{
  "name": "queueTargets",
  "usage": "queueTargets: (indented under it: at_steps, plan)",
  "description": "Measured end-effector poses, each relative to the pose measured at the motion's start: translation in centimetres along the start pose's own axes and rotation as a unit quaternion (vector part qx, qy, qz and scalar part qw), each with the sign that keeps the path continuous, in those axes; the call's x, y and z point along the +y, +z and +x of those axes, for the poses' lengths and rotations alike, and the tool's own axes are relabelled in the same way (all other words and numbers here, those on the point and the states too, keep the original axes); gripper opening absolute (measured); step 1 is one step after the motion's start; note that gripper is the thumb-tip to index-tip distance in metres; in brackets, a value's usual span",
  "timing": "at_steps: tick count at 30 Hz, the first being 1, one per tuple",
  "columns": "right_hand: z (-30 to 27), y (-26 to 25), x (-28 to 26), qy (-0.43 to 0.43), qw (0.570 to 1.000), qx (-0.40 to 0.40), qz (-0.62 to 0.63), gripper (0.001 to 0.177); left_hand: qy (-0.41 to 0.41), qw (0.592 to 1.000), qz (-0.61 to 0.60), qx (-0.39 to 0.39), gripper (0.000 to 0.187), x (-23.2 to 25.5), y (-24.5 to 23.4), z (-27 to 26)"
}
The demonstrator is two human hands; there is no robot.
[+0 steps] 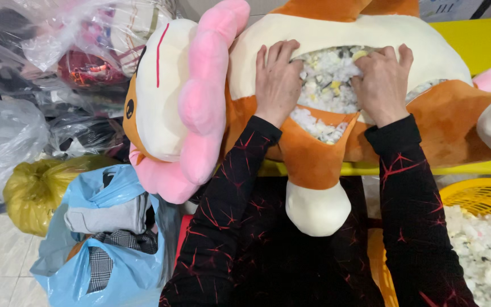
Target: The person repeatedly scoops white stuffing from a yellow basket and packs it into the open cavity of a large plush toy on a yellow table. The person uses both hands to push and distribute the stuffing inside the toy's body.
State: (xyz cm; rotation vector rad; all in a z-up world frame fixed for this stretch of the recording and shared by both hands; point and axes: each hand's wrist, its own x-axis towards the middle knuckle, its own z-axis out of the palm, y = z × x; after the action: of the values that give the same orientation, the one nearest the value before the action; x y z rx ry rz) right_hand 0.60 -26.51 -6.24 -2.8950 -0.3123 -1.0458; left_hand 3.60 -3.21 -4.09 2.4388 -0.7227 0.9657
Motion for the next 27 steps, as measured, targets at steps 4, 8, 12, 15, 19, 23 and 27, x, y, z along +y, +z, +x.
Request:
queueTargets:
  at_steps: [4, 8, 12, 15, 19, 23, 27]
  plan:
    - [0.5, -1.8, -1.3, 0.015, 1.0, -0.006, 0.015, 0.012, 0.015, 0.998, -0.054, 0.006, 0.023, -0.4, -1.6, 0.0]
    - [0.6, -5.6, -1.5, -0.004, 0.976, -0.05, 0.213, 0.044, 0.114, 0.981, -0.154, 0.009, 0.053, 0.6, -3.1, -0.3]
    - [0.6, -6.3, -1.4, -0.021, 0.977, 0.009, 0.213, 0.031, 0.158, 0.976, -0.149, -0.03, 0.078, 1.8, -2.5, 0.5]
    - [0.5, -4.0, -1.9, -0.041, 0.992, -0.008, 0.119, 0.035, 0.141, 0.982, -0.094, -0.081, 0.082, 1.9, -0.9, 0.9]
    - [0.2, -1.8, -1.1, -0.006, 0.993, -0.038, 0.108, 0.023, 0.151, 0.985, -0.002, -0.088, 0.007, 1.3, 1.2, 1.2]
    - [0.1, -1.7, -0.4, 0.042, 0.99, -0.013, 0.133, 0.003, 0.127, 0.989, 0.042, -0.062, 0.01, 0.6, 1.8, 0.6]
    - [0.4, -3.2, -1.0, 0.051, 0.98, -0.005, 0.192, 0.021, 0.122, 0.991, -0.016, -0.057, 0.012, 0.5, 0.3, 0.3]
